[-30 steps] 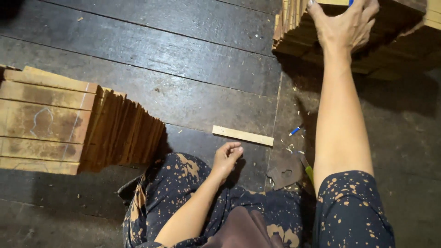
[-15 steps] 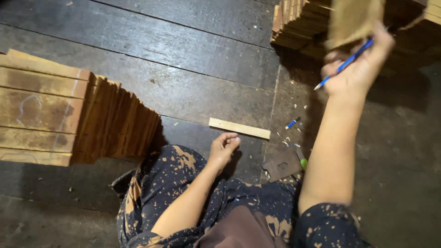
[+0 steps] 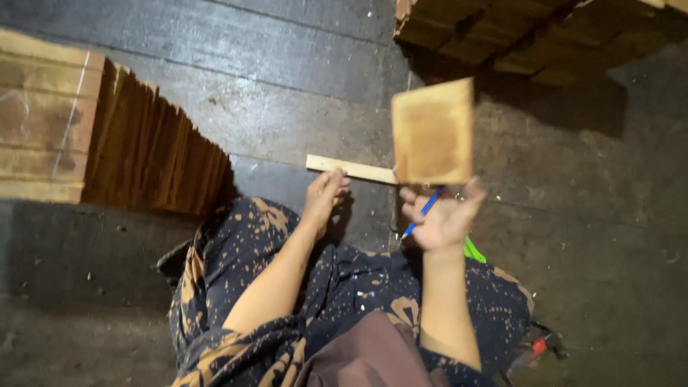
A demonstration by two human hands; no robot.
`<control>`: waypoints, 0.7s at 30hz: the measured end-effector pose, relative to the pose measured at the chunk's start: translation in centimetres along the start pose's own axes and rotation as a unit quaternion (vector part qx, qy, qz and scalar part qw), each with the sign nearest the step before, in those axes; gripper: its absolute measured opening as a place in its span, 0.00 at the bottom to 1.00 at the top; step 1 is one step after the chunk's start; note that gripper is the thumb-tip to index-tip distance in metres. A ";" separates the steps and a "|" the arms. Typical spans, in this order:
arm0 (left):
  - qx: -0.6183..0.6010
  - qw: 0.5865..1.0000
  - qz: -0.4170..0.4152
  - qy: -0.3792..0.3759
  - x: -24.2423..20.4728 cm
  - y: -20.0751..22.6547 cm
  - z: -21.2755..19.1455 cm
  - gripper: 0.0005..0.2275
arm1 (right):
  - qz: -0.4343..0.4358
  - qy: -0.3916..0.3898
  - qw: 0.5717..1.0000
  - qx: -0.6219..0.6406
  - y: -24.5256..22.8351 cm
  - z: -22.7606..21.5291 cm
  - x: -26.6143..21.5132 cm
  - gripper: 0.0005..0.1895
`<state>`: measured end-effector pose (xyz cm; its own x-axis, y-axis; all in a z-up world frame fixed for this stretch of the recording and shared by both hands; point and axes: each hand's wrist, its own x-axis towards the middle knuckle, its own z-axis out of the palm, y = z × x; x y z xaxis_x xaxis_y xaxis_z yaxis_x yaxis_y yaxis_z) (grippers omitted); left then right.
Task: Tracing a specific shape onto small wooden blocks using a pen and a wooden guide for consistency.
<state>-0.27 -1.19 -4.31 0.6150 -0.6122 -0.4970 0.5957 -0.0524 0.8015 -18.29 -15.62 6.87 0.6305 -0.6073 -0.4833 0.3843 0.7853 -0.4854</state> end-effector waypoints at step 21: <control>0.497 0.867 0.014 0.031 -0.6 -0.8 -1.7 0.11 | -0.226 0.237 0.540 -0.775 18.7 -9.9 -3.0 0.30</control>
<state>-0.28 0.59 -5.21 0.6665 -0.5822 -0.4656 -0.1406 -0.7115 0.6885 -19.66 -0.28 -7.93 0.3239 -0.9460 -0.0140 -0.8319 -0.2777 -0.4804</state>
